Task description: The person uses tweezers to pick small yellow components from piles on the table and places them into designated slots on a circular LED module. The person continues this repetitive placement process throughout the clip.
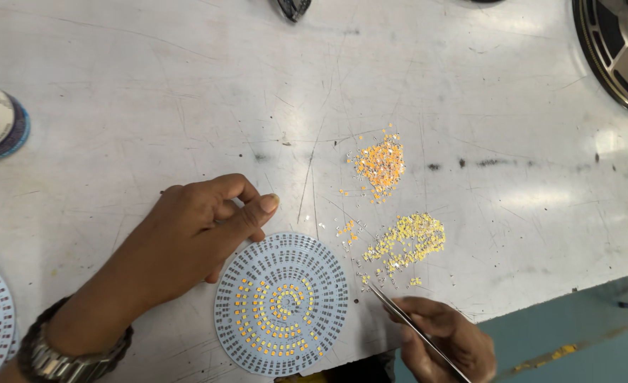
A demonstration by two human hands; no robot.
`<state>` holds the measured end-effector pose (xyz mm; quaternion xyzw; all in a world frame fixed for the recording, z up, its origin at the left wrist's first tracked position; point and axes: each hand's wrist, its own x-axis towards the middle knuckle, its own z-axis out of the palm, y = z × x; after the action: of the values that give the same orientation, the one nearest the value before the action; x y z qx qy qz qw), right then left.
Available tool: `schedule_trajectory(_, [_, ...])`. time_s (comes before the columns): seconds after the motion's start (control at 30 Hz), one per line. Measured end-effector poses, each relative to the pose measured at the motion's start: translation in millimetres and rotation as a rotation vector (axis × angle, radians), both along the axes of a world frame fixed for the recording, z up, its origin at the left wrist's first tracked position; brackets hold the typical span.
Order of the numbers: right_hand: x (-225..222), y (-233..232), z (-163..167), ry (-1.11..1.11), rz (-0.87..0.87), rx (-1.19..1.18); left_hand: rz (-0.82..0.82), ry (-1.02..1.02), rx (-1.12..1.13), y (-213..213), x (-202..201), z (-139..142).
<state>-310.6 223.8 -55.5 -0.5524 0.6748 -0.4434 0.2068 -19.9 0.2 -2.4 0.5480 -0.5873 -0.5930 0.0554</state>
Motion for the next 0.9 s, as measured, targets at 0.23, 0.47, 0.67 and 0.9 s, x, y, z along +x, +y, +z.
schedule_trajectory(0.23, [-20.2,6.8,12.7,0.245,0.101,0.179,0.003,-0.001,-0.008,1.0,-3.0,-3.8])
schedule_trajectory(0.47, [-7.0,-16.9,22.4,0.264,0.020,0.160,0.006,0.003,-0.009,1.5,-2.7,-4.2])
schedule_trajectory(0.67, [-4.4,-82.6,30.2,0.397,-0.186,0.007,0.012,-0.015,0.030,0.9,-3.8,-1.5])
schedule_trajectory(0.9, [-11.9,-102.9,38.2,0.299,-0.141,0.044,0.003,-0.062,0.099,0.7,-5.9,7.0])
